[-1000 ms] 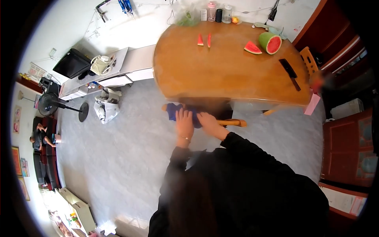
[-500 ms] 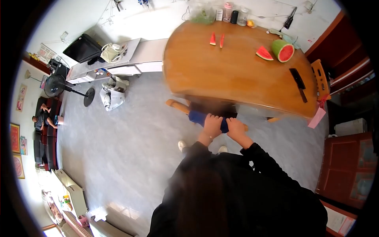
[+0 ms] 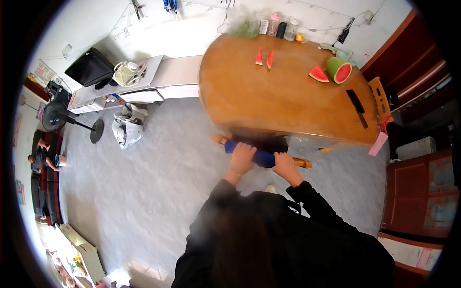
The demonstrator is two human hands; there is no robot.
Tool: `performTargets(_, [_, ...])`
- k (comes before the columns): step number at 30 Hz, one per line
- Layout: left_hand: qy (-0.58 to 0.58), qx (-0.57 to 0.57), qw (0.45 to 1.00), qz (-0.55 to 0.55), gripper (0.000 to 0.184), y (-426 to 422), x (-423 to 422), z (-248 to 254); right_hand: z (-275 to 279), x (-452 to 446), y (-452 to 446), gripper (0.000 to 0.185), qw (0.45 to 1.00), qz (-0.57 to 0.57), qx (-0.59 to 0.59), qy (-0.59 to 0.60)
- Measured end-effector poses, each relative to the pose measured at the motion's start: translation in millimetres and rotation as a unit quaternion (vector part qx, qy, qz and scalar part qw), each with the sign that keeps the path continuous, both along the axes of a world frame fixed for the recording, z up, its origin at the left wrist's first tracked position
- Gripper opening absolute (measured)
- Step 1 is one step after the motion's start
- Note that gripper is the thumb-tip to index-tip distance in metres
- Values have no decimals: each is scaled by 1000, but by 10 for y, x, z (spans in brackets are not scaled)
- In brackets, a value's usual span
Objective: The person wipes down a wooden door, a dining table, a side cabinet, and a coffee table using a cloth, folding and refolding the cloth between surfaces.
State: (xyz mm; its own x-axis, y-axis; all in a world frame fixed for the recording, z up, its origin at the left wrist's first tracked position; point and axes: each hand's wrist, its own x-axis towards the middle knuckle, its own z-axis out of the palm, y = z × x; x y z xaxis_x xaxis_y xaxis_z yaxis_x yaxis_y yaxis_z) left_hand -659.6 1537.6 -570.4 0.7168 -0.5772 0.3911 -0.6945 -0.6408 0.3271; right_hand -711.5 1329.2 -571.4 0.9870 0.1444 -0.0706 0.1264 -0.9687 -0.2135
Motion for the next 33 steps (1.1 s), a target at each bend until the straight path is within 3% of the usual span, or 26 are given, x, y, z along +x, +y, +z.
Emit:
performTargets(7, [60,109,992,15,32,163,303,-42,-70,167,605,35,990,-104,-88,33])
performTargets(9, [132,223,965,32,34,77,313,-1,-92,159,662,36,989,-107,-102,-13])
performTargets(12, [206,265,941,31,33,-41,402,9,-92,173,681,35,997,-63,-11,-37])
performTargets(15, [120,162,979,-4,27,27,385,-73,-34,184,622,35,999,-43,21,-6])
performTargets(19, [92,119,989,-15,28,86,201,1,26,182,496,35,998,2,51,26])
performTargets(22, [103,115,985,73,28,-14,-25,-8,-34,82,304,41,993,41,113,-2])
performTargets(24, [9,9,994,107,32,-36,-161,-40,-33,20,194,50,972,75,211,-75])
performTargets(27, [-47,-35,989,139,37,-70,-405,76,137,-94,39,49,964,69,248,-65])
performTargets(31, [-30,-38,981,186,40,-88,-708,197,226,-108,-156,42,964,96,244,-47])
performTargets(33, [147,-6,965,217,41,-54,-864,225,358,-107,-160,44,965,119,234,-19])
